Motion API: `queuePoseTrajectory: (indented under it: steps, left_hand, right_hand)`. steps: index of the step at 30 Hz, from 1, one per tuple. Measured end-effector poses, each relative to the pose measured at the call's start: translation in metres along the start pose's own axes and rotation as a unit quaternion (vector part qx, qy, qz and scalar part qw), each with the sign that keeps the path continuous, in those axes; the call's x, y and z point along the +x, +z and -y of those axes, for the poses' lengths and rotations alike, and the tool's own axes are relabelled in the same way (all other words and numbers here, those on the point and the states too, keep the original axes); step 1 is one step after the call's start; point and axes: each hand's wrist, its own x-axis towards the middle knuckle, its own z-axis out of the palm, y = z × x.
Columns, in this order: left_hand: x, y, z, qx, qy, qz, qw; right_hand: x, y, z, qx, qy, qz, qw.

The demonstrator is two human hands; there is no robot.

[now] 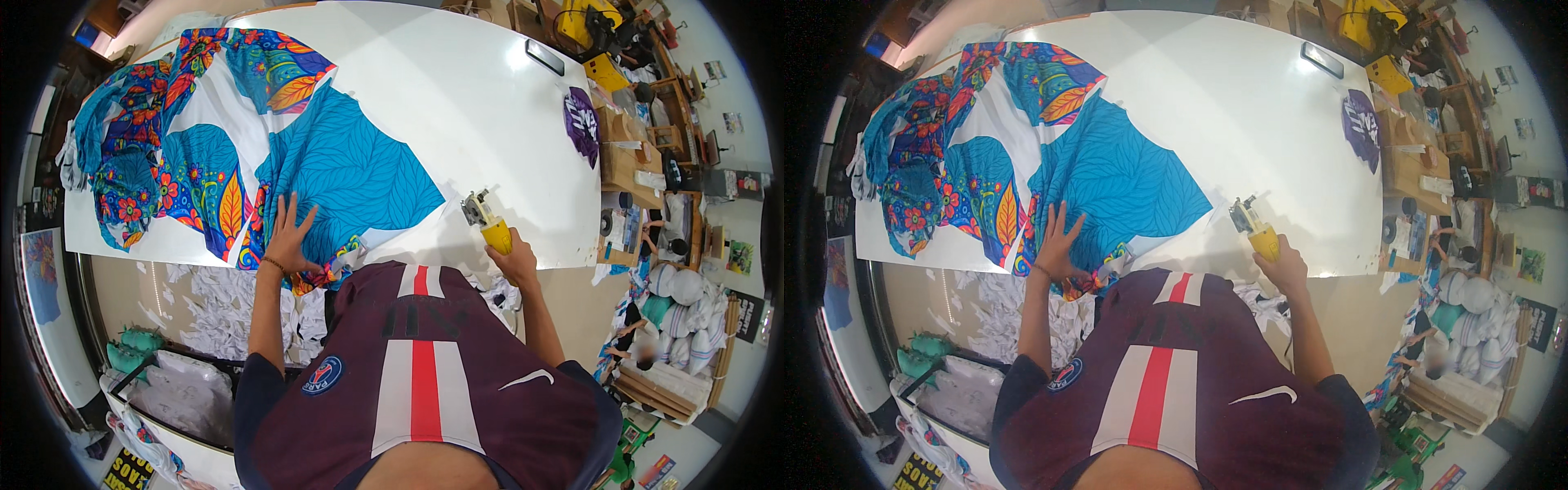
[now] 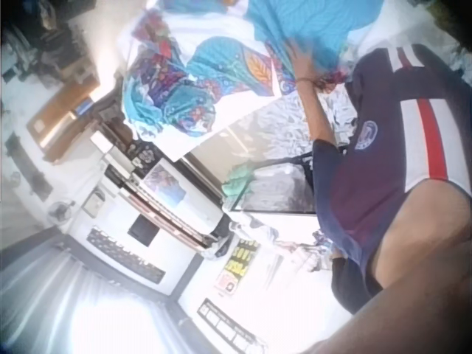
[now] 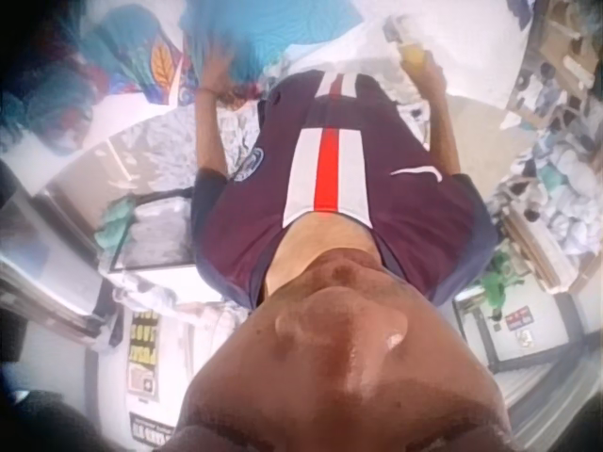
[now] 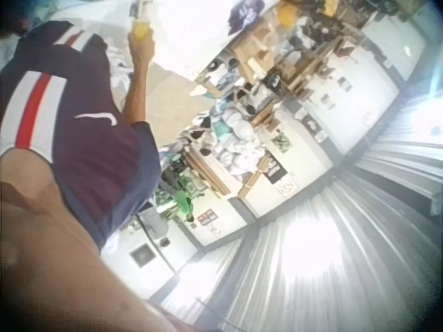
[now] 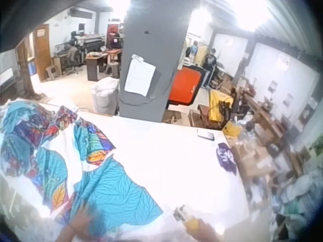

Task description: The person uses a yellow electric fabric cutter to cut a large piece of colorful floral-patterned fabric on a white table. They repeatedly reposition and smooth the fabric while cutting along its edges, then gather and move the cut pieces aside.

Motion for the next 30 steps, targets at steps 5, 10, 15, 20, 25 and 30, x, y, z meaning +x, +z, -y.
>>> queuePoseTrajectory:
  steps: [5, 10, 15, 20, 25, 30]
  left_hand:
    - [0.038, 0.037, -0.029, -0.046, 0.026, -0.138, 0.989]
    - [0.06, 0.076, -0.061, -0.023, 0.002, -0.183, 0.983]
    - [0.057, 0.086, -0.072, -0.017, -0.02, -0.233, 0.972]
    - [0.057, 0.098, -0.064, -0.023, -0.012, -0.298, 0.954]
    - [0.057, 0.095, -0.067, -0.018, 0.0, -0.304, 0.952]
    - [0.058, 0.092, -0.068, -0.024, -0.005, -0.279, 0.96]
  right_hand:
    - [-0.004, -0.004, 0.007, -0.006, -0.005, 0.011, 1.0]
    - [-0.013, 0.007, 0.021, 0.041, -0.024, 0.052, 0.998]
    - [-0.019, 0.011, 0.007, 0.021, 0.031, 0.001, 0.999]
    - [-0.016, -0.006, -0.004, 0.046, 0.056, -0.039, 0.997]
    - [-0.014, 0.008, -0.013, 0.06, -0.044, -0.005, 0.997]
    - [0.0, 0.014, 0.009, -0.027, -0.074, 0.024, 0.997]
